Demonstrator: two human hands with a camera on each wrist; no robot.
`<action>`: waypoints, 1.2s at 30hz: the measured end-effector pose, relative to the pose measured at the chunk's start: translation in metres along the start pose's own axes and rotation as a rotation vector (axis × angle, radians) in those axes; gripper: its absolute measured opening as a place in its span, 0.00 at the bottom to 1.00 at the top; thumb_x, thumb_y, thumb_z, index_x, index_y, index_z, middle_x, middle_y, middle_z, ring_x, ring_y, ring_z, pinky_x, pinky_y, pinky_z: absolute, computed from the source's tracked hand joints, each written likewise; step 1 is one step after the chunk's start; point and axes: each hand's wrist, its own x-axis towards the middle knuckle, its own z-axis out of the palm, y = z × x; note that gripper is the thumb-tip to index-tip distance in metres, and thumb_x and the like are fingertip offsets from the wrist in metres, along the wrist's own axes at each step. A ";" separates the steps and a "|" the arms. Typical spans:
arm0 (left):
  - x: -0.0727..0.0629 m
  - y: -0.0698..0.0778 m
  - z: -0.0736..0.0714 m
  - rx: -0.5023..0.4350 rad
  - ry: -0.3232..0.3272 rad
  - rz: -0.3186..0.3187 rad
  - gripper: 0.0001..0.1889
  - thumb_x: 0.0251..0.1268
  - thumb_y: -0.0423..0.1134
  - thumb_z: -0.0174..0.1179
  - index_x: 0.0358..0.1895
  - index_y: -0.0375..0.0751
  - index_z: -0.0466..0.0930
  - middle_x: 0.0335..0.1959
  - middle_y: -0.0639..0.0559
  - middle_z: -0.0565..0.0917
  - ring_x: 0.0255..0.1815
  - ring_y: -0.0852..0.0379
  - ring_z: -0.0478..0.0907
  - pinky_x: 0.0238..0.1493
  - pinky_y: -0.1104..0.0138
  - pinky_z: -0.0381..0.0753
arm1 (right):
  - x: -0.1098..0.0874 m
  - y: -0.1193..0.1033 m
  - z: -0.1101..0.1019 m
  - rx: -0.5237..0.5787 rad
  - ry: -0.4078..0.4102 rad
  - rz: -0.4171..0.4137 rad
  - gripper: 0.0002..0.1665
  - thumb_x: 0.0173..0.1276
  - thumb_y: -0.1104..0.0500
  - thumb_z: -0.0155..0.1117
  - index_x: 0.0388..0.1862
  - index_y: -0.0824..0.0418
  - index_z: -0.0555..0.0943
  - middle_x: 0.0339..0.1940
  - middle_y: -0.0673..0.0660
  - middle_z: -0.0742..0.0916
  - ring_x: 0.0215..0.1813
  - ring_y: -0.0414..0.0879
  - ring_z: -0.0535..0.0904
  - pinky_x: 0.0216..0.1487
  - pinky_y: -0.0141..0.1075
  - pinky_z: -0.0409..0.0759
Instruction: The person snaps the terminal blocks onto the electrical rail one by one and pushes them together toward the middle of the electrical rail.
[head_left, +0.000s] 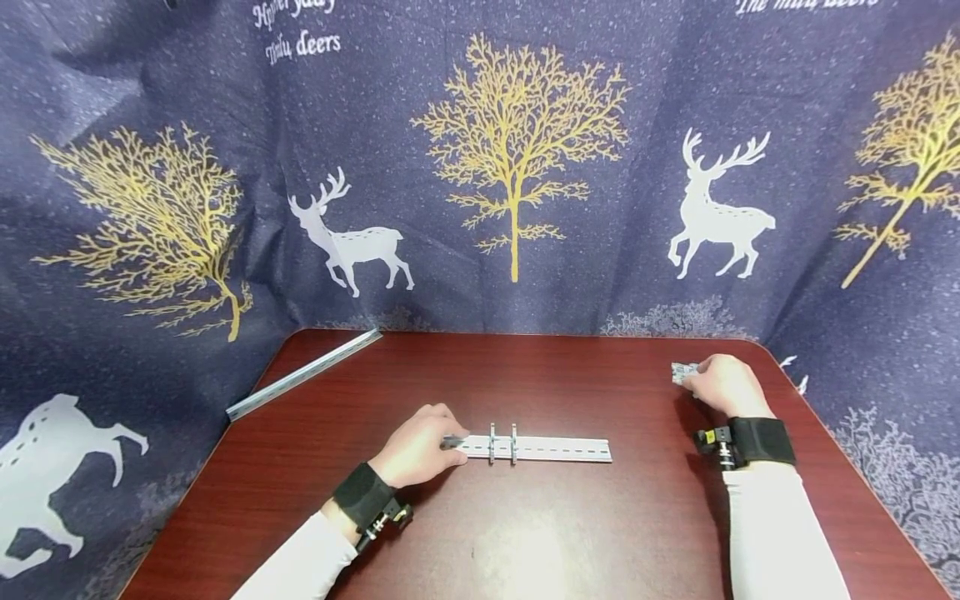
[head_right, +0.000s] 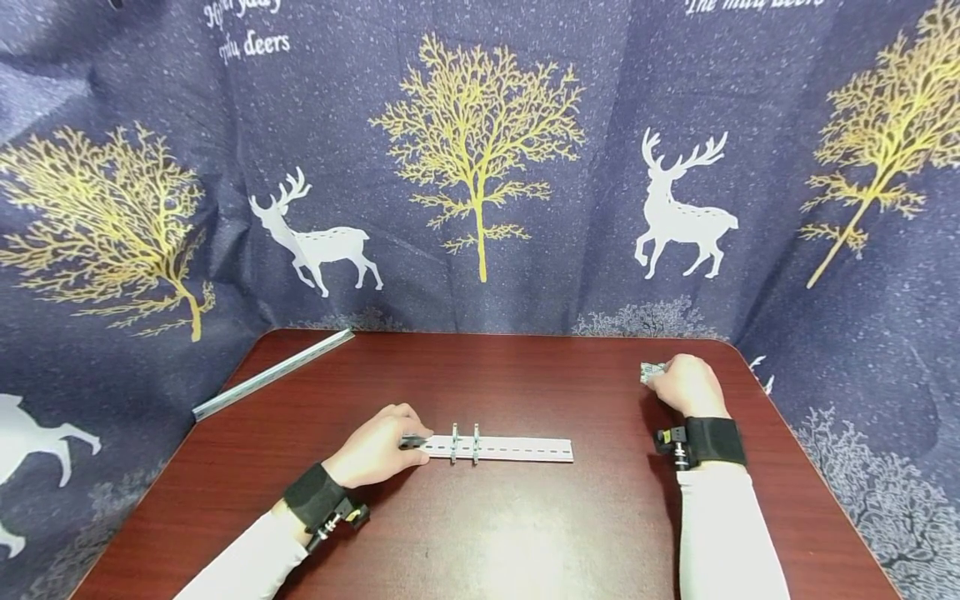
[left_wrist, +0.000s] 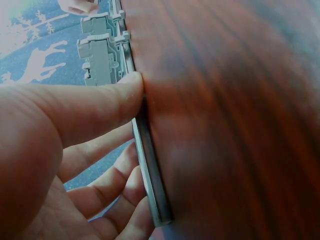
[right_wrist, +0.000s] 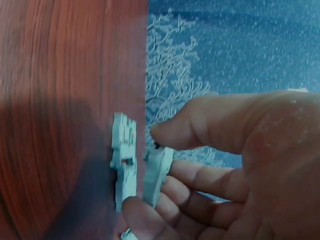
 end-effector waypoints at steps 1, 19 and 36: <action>0.000 0.000 0.000 0.002 0.000 0.001 0.15 0.60 0.38 0.84 0.50 0.44 0.96 0.40 0.54 0.84 0.44 0.55 0.76 0.44 0.62 0.77 | 0.001 -0.003 0.001 0.010 0.008 -0.002 0.15 0.63 0.54 0.75 0.27 0.66 0.85 0.25 0.58 0.87 0.28 0.54 0.80 0.36 0.54 0.80; -0.001 -0.001 0.000 -0.006 -0.007 -0.011 0.14 0.61 0.38 0.83 0.50 0.45 0.97 0.41 0.54 0.84 0.45 0.54 0.76 0.45 0.61 0.78 | 0.007 -0.048 0.011 0.104 0.060 -0.099 0.24 0.70 0.56 0.75 0.56 0.74 0.86 0.48 0.71 0.88 0.50 0.67 0.87 0.54 0.63 0.82; 0.001 -0.001 0.000 -0.022 -0.020 -0.023 0.13 0.61 0.38 0.83 0.48 0.46 0.96 0.41 0.54 0.84 0.45 0.54 0.76 0.46 0.60 0.78 | 0.002 -0.087 0.028 0.172 0.029 -0.261 0.20 0.69 0.61 0.75 0.57 0.69 0.86 0.49 0.64 0.86 0.52 0.59 0.85 0.56 0.57 0.82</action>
